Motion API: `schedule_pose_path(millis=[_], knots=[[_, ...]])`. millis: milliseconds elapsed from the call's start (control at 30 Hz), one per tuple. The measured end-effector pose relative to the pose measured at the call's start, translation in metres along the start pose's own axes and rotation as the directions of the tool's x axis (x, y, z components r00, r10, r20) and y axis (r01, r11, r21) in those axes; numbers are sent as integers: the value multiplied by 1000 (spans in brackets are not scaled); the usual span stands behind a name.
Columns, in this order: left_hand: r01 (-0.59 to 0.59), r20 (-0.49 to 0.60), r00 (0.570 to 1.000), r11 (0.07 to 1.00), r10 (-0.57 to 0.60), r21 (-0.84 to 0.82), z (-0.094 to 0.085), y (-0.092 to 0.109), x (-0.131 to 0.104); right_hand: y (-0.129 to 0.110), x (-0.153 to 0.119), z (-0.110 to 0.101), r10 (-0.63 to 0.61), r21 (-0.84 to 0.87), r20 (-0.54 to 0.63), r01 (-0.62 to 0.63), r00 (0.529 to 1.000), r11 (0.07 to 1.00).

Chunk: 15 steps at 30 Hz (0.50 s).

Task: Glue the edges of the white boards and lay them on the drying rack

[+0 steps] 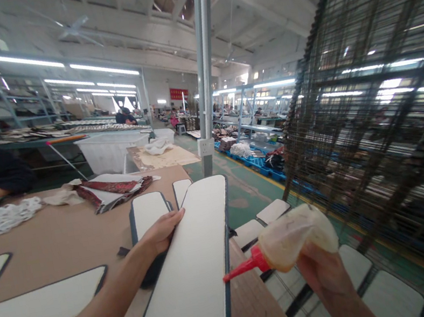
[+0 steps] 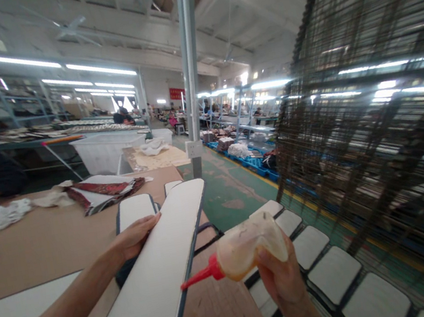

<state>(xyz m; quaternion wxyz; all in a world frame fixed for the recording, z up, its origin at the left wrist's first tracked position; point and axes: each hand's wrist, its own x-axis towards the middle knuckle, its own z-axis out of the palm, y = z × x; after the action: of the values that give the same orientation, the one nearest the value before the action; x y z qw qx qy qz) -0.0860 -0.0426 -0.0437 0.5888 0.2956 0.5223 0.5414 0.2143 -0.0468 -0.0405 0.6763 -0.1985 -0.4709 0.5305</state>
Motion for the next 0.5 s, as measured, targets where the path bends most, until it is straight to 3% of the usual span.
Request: schedule_pose_path(millis=[500], knots=[[-9, -81, 997, 1000, 7, -20, -2, 12, 7, -1, -7, -4, 50, 34, 47, -52, 998, 998]])
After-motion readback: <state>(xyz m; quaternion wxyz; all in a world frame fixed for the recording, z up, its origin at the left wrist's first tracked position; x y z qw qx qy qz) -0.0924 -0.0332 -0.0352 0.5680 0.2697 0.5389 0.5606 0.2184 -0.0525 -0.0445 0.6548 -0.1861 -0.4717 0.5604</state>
